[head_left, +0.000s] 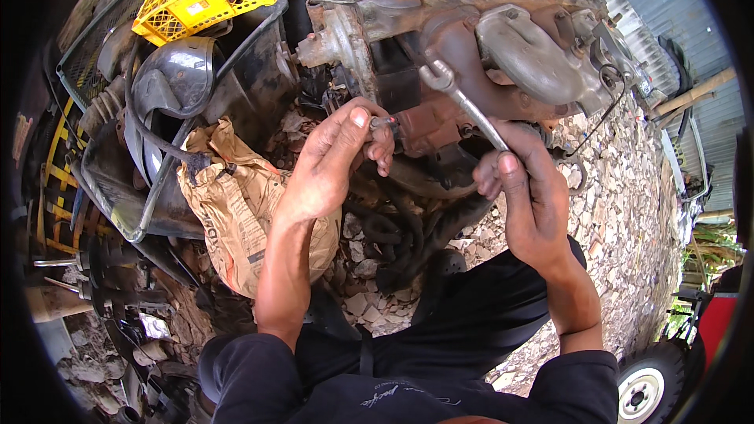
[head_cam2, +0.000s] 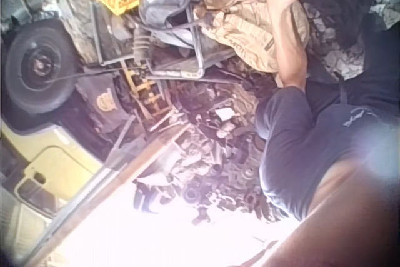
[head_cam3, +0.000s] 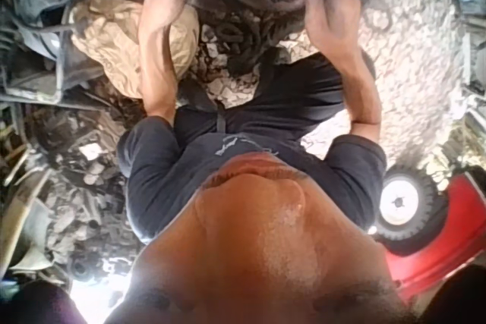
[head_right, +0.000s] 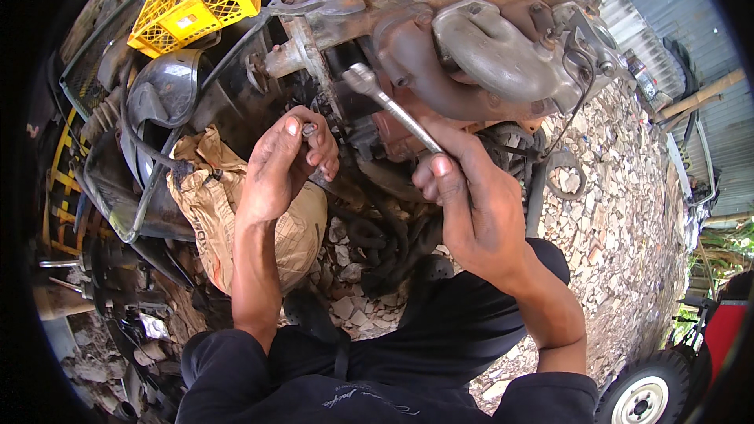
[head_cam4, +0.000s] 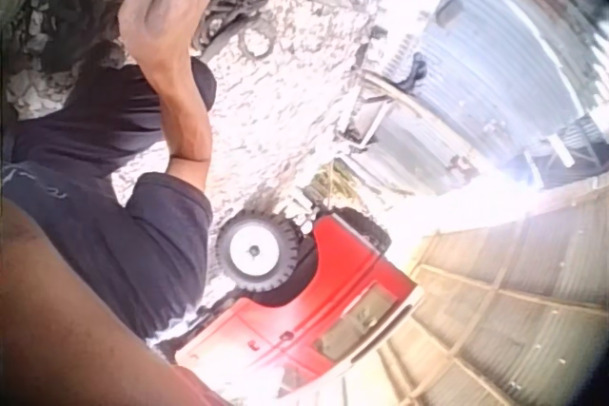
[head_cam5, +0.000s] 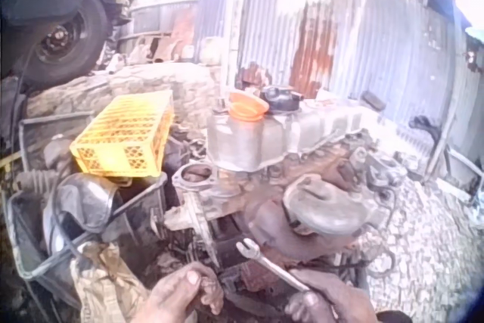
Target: The person works on a car engine placed on the ground, using a wrench to loosen and tighten bolts on the engine block. They repeatedly adjust their position and handle the engine components while sitting on the ground.
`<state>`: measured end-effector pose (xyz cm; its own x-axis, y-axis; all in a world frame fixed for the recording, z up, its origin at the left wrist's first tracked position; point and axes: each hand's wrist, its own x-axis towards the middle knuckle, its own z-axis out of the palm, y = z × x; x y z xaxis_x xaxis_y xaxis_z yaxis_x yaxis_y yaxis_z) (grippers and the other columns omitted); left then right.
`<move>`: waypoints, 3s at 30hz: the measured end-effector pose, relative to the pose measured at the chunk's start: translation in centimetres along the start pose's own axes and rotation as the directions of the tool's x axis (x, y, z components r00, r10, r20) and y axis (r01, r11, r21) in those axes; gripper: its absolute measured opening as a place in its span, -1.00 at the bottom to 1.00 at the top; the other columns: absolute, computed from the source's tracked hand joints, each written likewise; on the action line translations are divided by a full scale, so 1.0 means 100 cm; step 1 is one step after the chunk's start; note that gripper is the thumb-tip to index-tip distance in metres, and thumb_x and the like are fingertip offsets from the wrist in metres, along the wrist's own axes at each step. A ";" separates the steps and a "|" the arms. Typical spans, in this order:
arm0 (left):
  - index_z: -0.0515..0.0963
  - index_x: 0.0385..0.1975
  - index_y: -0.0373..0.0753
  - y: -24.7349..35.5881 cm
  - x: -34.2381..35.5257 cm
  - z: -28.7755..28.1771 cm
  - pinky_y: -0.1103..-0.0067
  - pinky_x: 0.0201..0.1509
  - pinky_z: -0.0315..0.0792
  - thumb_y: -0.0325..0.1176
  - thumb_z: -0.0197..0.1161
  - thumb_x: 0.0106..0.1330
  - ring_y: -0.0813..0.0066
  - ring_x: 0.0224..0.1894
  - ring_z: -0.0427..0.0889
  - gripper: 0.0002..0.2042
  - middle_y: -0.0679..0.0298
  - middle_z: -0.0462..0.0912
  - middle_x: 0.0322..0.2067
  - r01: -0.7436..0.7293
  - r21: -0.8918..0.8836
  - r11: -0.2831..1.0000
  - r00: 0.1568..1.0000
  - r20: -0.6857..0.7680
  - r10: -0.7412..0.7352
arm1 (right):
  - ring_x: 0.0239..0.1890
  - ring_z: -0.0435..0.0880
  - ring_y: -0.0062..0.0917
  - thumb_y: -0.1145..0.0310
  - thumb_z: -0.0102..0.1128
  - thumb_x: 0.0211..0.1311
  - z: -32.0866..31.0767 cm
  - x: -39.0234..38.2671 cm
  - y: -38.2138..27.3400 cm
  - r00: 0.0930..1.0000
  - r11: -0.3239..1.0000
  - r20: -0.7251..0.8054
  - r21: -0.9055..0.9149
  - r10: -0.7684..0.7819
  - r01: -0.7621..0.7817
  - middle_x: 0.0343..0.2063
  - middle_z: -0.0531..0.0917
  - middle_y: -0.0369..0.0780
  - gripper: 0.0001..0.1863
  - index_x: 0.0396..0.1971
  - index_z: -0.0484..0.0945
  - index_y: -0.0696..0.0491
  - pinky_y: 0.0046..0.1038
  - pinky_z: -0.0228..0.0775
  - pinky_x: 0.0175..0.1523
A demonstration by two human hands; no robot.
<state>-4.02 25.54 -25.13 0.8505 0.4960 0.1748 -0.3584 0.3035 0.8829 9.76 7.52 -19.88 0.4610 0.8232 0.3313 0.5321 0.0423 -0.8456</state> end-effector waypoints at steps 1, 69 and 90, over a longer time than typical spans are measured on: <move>0.37 -0.26 -0.31 -0.002 0.000 0.001 0.57 -0.28 0.34 -0.12 -0.13 0.54 0.55 -0.43 0.34 -0.66 0.34 0.31 -0.52 -0.015 0.021 1.000 0.999 0.035 0.015 | -0.42 0.48 -0.68 0.43 -0.19 0.50 0.000 0.000 -0.001 0.999 0.998 0.005 0.053 0.042 -0.043 -0.42 0.54 -0.24 -0.70 0.03 0.48 0.23 -0.63 0.37 -0.34; 0.68 -0.31 -0.17 0.058 0.154 0.037 0.36 -0.17 0.50 -0.36 0.32 0.13 0.13 -0.25 0.64 -0.85 0.16 0.68 -0.36 -0.319 0.929 -0.188 0.772 0.370 0.517 | -0.50 0.58 -0.31 0.42 0.32 0.10 -0.028 -0.010 0.015 0.981 0.935 0.152 -0.313 -0.122 0.165 -0.56 0.56 -0.21 -0.90 -0.39 0.62 0.09 -0.33 0.45 -0.42; 0.63 -0.04 -0.25 0.075 0.111 -0.038 0.60 -0.21 0.51 -0.28 0.31 0.27 0.50 -0.28 0.70 -0.70 0.19 0.74 -0.30 -0.102 0.988 0.116 0.768 0.004 0.641 | -0.35 0.67 -0.17 0.58 0.09 0.22 -0.016 -0.018 0.020 0.973 0.954 0.218 -0.299 0.070 -0.002 -0.38 0.66 -0.06 -0.59 0.10 0.46 0.16 -0.30 0.50 -0.26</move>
<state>1.28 36.40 -18.21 0.4248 0.5720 0.7017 0.2524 -0.8192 0.5150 11.12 5.24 -21.51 0.3315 0.9277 0.1718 0.7193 -0.1306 -0.6824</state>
